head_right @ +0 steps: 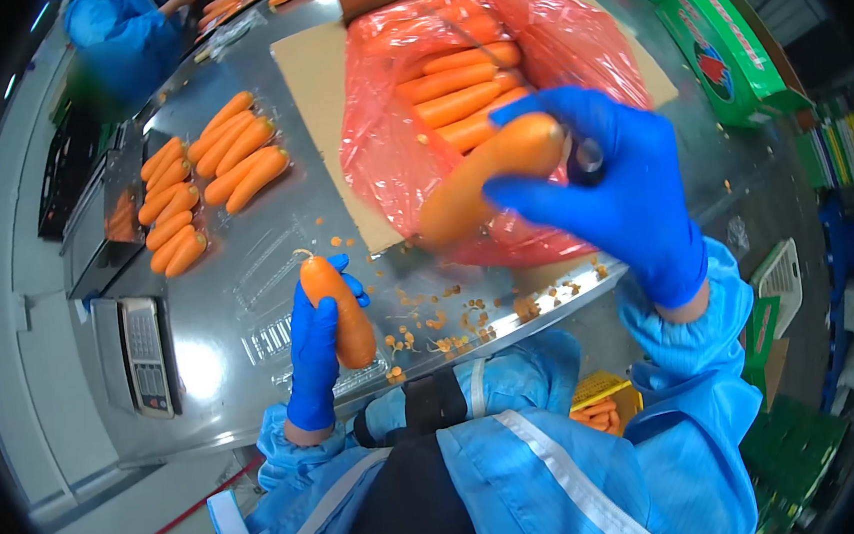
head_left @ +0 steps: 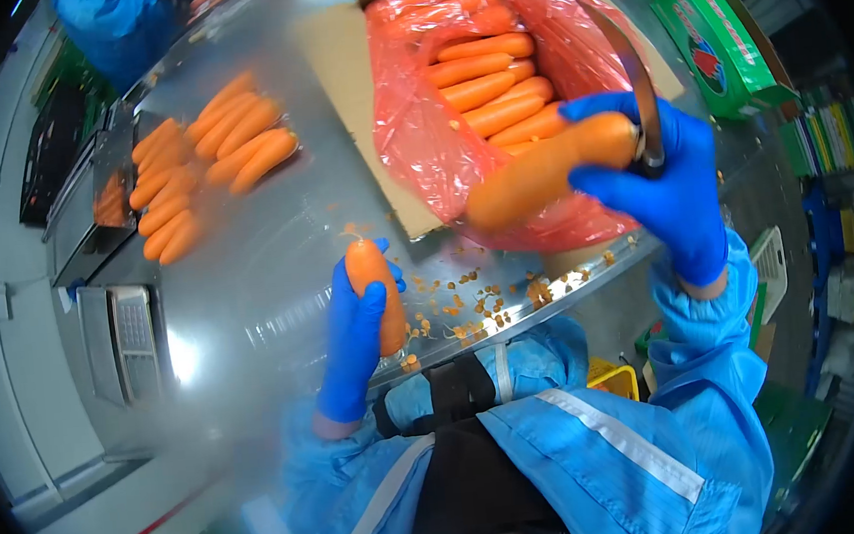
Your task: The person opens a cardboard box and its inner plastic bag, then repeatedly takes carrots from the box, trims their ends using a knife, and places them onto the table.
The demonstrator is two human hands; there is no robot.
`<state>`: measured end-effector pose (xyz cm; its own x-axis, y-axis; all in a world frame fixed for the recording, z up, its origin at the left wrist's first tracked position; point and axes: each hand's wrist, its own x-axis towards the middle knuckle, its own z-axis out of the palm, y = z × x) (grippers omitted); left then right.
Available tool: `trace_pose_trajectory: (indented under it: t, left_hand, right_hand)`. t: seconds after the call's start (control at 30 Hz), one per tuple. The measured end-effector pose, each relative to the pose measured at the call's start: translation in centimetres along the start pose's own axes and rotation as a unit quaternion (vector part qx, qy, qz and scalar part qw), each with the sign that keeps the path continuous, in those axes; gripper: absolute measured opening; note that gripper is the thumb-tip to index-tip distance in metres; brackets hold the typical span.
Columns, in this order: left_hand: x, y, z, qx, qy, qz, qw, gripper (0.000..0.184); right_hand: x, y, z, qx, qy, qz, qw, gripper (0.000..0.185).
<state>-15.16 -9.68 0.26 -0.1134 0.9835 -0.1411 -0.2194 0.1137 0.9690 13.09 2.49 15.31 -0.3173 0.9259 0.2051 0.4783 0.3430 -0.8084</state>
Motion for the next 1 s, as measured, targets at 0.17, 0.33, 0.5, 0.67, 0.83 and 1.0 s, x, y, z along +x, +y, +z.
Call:
trace_pose_trajectory:
  t: [0.17,0.33,0.5,0.67,0.83,1.0]
  left_hand:
    - [0.0,0.8,1.6,0.174,-0.154,0.018,0.973,0.092]
    - [-1.5,2.2,4.2,0.185,-0.214,-0.063,0.957,0.105]
    - [-2.6,0.4,3.6,0.160,-0.178,-0.047,0.970,0.094]
    - [-3.5,0.3,3.0,0.273,-0.130,0.038,0.953,0.085]
    - [-3.9,0.0,3.0,0.337,-0.109,0.074,0.932,0.083]
    - [-4.4,-0.2,3.3,0.323,-0.105,0.080,0.937,0.084]
  right_hand:
    - [-5.7,-1.4,5.0,0.160,-0.124,0.116,0.972,0.040]
    - [-8.4,-0.3,9.8,0.101,-0.089,0.123,0.983,0.050]
    - [-11.1,1.3,11.6,0.112,-0.026,0.093,0.989,0.039]
    - [-13.8,3.1,9.6,-0.060,-0.028,0.031,0.997,0.021]
    - [-14.2,2.7,10.8,-0.160,-0.015,-0.053,0.986,0.014]
    - [-14.6,3.1,11.0,-0.148,-0.011,-0.063,0.987,0.013]
